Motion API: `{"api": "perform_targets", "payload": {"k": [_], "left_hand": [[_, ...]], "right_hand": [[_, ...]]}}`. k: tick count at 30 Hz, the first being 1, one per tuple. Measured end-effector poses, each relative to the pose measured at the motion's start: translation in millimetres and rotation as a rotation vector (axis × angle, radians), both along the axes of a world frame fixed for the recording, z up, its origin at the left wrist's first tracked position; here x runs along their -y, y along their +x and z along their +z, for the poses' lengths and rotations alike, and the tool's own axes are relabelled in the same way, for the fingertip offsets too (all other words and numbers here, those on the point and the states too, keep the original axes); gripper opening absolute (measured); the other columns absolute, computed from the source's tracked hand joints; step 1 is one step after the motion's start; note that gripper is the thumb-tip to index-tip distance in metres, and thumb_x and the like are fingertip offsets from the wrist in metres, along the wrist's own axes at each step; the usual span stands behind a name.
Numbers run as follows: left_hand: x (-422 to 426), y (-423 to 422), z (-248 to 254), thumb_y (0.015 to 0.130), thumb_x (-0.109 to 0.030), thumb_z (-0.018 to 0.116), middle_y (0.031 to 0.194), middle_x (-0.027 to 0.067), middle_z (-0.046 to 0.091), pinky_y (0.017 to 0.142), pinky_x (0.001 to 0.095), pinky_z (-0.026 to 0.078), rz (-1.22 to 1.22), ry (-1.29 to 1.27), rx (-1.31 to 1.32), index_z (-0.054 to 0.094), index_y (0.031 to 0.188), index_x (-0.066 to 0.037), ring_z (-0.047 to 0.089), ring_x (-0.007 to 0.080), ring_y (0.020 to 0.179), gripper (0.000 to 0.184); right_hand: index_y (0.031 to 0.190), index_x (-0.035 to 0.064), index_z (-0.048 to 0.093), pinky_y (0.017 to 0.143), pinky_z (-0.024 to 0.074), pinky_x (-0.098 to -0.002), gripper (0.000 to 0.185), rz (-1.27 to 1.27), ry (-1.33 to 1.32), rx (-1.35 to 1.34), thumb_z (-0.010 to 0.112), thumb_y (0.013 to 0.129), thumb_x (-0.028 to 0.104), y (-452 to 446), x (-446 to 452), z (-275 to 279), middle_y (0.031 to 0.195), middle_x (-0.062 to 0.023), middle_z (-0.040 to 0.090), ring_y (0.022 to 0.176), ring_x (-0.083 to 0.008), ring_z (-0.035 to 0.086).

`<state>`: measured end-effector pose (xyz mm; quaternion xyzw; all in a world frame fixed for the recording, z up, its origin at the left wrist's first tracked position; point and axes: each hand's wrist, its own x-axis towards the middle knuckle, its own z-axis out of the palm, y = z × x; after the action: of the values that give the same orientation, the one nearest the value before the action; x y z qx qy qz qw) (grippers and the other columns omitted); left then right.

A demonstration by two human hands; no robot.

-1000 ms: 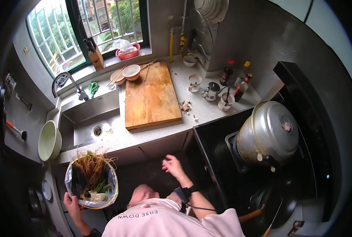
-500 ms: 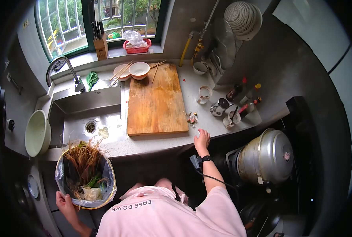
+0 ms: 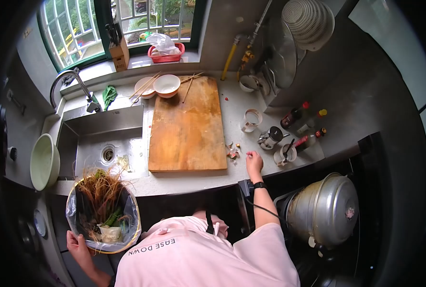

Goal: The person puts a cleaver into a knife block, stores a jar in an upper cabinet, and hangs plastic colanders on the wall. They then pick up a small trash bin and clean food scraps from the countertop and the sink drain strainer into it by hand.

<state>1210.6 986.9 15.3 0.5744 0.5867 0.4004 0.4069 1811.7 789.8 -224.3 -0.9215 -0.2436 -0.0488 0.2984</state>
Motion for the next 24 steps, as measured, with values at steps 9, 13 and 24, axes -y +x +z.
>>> {"api": "perform_targets", "payload": {"k": [9,13,24], "left_hand": [[27,55,16,0.081,-0.001,0.047,0.056,-0.0043,0.038,0.034,0.0195,0.025,0.022,0.015,-0.037,0.038,0.072,-0.007,0.032,0.0018,0.04,0.014],[32,76,24,0.079,0.0,0.05,0.061,-0.0061,0.036,0.044,0.0187,0.026,0.048,0.026,-0.028,0.04,0.07,-0.007,0.031,0.0006,0.053,0.015],[33,115,33,0.079,0.001,0.048,0.058,-0.0055,0.036,0.036,0.0204,0.025,0.008,-0.013,-0.072,0.036,0.067,-0.008,0.03,0.0013,0.043,0.02]], "right_hand": [[0.081,0.0096,0.066,0.07,0.0481,-0.0409,0.017,0.002,-0.203,-0.041,0.066,0.068,0.021,41,-44,-13,0.084,-0.0126,0.064,0.08,-0.0312,0.061],[0.076,0.0104,0.067,0.065,0.0485,-0.0419,0.014,0.073,-0.223,-0.087,0.066,0.068,0.022,51,-44,-22,0.075,-0.0132,0.064,0.071,-0.0318,0.062],[0.088,0.006,0.06,0.062,0.0476,-0.0335,0.026,1.553,0.894,-0.324,0.066,0.064,-0.002,-199,-138,248,0.081,-0.0065,0.06,0.072,-0.0233,0.057]]}}
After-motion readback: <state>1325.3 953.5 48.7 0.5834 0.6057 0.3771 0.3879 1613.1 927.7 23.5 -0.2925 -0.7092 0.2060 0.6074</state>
